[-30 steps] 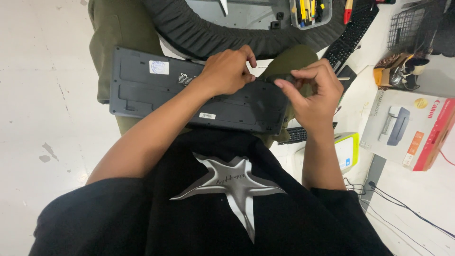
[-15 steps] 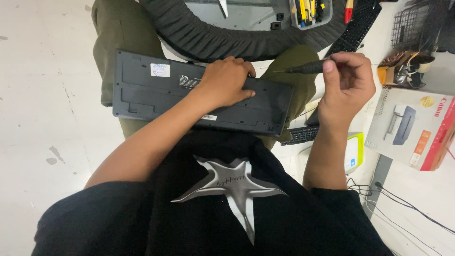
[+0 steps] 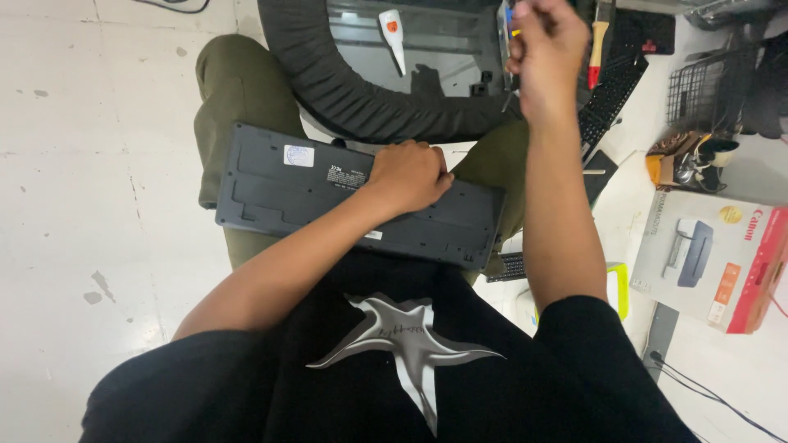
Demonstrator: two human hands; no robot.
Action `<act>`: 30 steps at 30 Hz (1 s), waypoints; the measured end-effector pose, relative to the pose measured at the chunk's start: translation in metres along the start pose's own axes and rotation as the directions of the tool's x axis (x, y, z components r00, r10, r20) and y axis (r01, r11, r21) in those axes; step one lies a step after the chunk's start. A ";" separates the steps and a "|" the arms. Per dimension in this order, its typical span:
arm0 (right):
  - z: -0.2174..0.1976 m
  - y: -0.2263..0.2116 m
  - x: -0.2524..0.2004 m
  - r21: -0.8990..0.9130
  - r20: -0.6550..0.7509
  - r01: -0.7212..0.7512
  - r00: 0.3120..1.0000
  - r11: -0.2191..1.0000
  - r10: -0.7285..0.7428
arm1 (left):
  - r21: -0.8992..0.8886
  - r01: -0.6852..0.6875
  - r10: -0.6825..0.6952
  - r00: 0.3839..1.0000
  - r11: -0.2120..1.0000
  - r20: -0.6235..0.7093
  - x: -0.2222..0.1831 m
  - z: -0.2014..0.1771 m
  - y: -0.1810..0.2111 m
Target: Disassembling a computer keyboard by removing screws from the back panel using a screwdriver.
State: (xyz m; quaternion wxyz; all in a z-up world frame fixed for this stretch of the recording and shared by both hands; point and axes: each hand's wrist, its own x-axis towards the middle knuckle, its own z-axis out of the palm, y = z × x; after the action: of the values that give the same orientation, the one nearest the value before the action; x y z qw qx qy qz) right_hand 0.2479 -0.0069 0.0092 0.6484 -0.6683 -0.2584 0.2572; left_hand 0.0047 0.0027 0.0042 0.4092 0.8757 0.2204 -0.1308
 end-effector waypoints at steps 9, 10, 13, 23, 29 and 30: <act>0.044 0.122 0.085 -0.768 0.214 0.268 0.964 0.582 -0.161 | 0.033 0.010 -0.010 1.000 0.999 -0.001 0.001 0.009 -0.001; 0.047 0.128 0.091 -0.785 0.212 0.275 0.961 0.555 -0.177 | 0.042 -0.005 0.006 1.000 0.999 -0.024 0.000 0.011 -0.001; 0.067 0.126 0.105 -0.797 0.235 0.306 0.951 0.520 -0.199 | 0.067 -0.014 0.017 0.999 0.998 -0.041 0.003 0.017 -0.002; 0.094 0.138 0.135 -0.835 0.441 0.502 0.855 0.223 -0.274 | 0.012 -0.033 0.033 0.999 0.999 -0.037 0.003 0.022 -0.002; 0.094 0.110 0.108 -0.825 0.420 0.476 0.877 0.304 -0.232 | 0.022 -0.030 0.030 0.999 0.999 -0.013 0.001 0.020 -0.005; 0.078 0.109 0.108 -0.831 0.412 0.461 0.886 0.310 -0.212 | 0.014 -0.029 0.029 1.000 0.999 0.009 0.000 0.017 -0.006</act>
State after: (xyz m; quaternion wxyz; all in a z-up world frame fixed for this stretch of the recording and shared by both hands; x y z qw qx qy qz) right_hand 0.2755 0.1214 -0.1032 0.1777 -0.8077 -0.5622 0.0038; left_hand 0.0007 -0.0073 -0.0100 0.4056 0.8812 0.2050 -0.1302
